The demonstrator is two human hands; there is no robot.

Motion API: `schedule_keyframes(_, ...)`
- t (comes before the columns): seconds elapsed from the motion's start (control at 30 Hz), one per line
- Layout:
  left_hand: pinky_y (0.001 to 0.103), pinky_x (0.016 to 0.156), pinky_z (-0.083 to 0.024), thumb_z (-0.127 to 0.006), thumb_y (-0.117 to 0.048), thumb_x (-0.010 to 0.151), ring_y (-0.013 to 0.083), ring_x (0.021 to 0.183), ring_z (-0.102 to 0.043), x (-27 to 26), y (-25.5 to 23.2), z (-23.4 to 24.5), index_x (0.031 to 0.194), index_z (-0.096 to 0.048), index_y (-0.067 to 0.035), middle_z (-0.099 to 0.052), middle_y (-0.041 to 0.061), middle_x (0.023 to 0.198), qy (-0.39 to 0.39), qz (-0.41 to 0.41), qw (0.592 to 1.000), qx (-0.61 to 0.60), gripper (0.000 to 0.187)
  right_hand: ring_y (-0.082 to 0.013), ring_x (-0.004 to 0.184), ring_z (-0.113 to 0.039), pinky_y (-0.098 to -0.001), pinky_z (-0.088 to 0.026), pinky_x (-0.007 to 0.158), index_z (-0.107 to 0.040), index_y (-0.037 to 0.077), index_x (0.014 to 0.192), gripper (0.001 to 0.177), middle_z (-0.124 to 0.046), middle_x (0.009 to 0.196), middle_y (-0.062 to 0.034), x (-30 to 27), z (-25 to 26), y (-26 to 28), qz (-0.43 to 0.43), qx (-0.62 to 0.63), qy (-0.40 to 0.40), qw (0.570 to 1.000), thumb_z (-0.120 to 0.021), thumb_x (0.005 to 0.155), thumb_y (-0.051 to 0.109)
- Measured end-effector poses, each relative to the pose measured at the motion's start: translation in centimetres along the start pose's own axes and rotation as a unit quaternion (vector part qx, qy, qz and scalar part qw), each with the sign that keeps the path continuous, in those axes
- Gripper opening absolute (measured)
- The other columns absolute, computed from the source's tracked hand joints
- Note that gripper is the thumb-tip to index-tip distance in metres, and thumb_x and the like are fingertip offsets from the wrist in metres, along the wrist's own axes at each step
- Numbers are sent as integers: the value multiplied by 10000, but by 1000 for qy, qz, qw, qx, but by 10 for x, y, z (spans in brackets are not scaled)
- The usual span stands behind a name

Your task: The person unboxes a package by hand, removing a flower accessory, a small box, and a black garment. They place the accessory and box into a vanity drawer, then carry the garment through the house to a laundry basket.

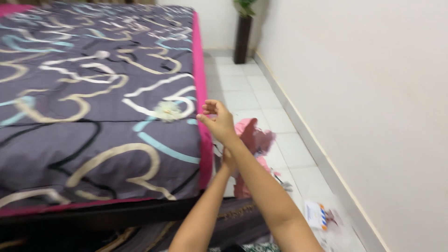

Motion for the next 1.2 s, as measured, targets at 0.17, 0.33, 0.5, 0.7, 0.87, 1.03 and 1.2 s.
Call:
schedule_keyframes(0.17,348,817,-544,-582,-58,906,244,933,-676,-12,40,-40,1225,-631,-27,-689,147,1073,18,3,1000,-1,324,-180,1037,-687,-311,-600,803,-578,-14,1291,475,-699,1173,-126,-51,149,-50,-74,56,-47,995,-762,862,79)
schedule_keyframes(0.33,328,913,-522,-583,-17,894,222,1029,-665,-43,40,-88,1198,-655,-11,-690,136,1133,29,-77,997,7,313,-180,986,-703,-309,-603,771,-590,-16,1270,432,-715,1130,-138,-144,321,-106,-161,-69,-140,974,-749,883,92)
schedule_keyframes(0.5,343,915,-525,-568,-6,897,230,1018,-660,-69,56,-134,1221,-636,-9,-678,132,1143,80,-76,994,-14,332,-166,924,-707,-306,-597,733,-634,14,1219,373,-720,1080,-112,-291,470,-183,-277,-174,-230,916,-750,876,107)
schedule_keyframes(0.7,353,946,-510,-584,1,931,242,1065,-643,-99,82,-169,1206,-638,6,-666,137,1152,103,-116,987,28,280,-187,874,-728,-331,-573,779,-697,98,1186,383,-767,947,-88,-458,544,-247,-395,-374,-261,797,-805,828,183)
schedule_keyframes(0.87,332,941,-515,-586,-20,935,221,1068,-647,-109,122,-173,1221,-624,-4,-657,120,1180,106,-38,994,-4,289,-230,899,-729,-360,-573,814,-685,105,1181,478,-760,987,-106,-510,521,-283,-478,-394,-233,750,-867,773,275)
schedule_keyframes(1.03,321,949,-514,-574,-11,939,202,1104,-632,-89,163,-145,1267,-602,-7,-635,100,1230,95,3,995,-29,329,-281,967,-704,-381,-563,860,-694,29,1127,569,-731,1052,-157,-492,489,-310,-440,-447,-185,756,-910,735,380)
schedule_keyframes(1.2,307,909,-520,-602,-14,938,183,1050,-632,-56,196,-106,1274,-605,-4,-647,99,1193,59,16,998,-24,337,-358,1184,-585,-403,-511,989,-530,-30,1297,767,-538,1340,-258,-477,463,-338,-460,-419,-175,763,-893,765,387)
Point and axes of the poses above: each hand's wrist, its own x-axis towards the middle knuckle, its own z-axis out of the back of the hand, y = z × x, the point moved 9 cm from there along x, towards the middle knuckle
